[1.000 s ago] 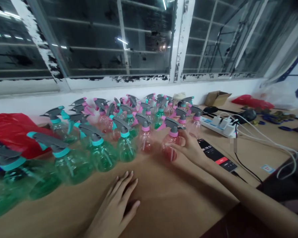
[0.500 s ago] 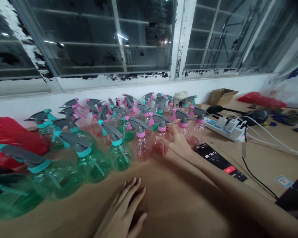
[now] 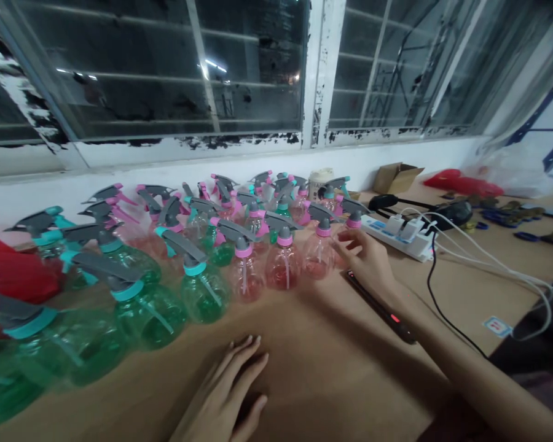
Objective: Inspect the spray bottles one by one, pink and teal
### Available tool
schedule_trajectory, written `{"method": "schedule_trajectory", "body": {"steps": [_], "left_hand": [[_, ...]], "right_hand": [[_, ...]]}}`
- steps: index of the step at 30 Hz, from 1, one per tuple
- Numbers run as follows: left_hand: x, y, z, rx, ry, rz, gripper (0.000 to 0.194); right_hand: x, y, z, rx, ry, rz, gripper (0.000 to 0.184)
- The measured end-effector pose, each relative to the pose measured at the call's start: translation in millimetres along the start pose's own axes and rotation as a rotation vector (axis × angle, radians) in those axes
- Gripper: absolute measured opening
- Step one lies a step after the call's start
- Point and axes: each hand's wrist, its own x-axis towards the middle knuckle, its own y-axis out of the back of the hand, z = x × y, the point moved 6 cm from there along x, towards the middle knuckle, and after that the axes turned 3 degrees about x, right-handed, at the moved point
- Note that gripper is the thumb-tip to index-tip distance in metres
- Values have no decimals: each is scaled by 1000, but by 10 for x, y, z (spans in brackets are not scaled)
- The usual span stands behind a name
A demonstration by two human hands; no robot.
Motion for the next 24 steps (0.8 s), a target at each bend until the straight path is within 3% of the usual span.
{"method": "schedule_trajectory", "body": {"steps": [6, 10, 15, 19, 24], "left_hand": [[63, 20, 116, 64, -32, 44, 46], [64, 63, 120, 78, -14, 68, 43], [102, 87, 115, -40, 39, 81, 39], [156, 109, 115, -158, 112, 109, 39], [200, 164, 174, -225, 172, 105, 70]], "right_hand": [[32, -253, -7, -258, -35, -29, 57], [22, -297, -46, -347, -34, -53, 53], [-87, -189, -84, -423, -15, -77, 49], [-354, -12, -168, -449, 23, -83, 53], [-853, 189, -564, -328, 285, -30, 61]]}}
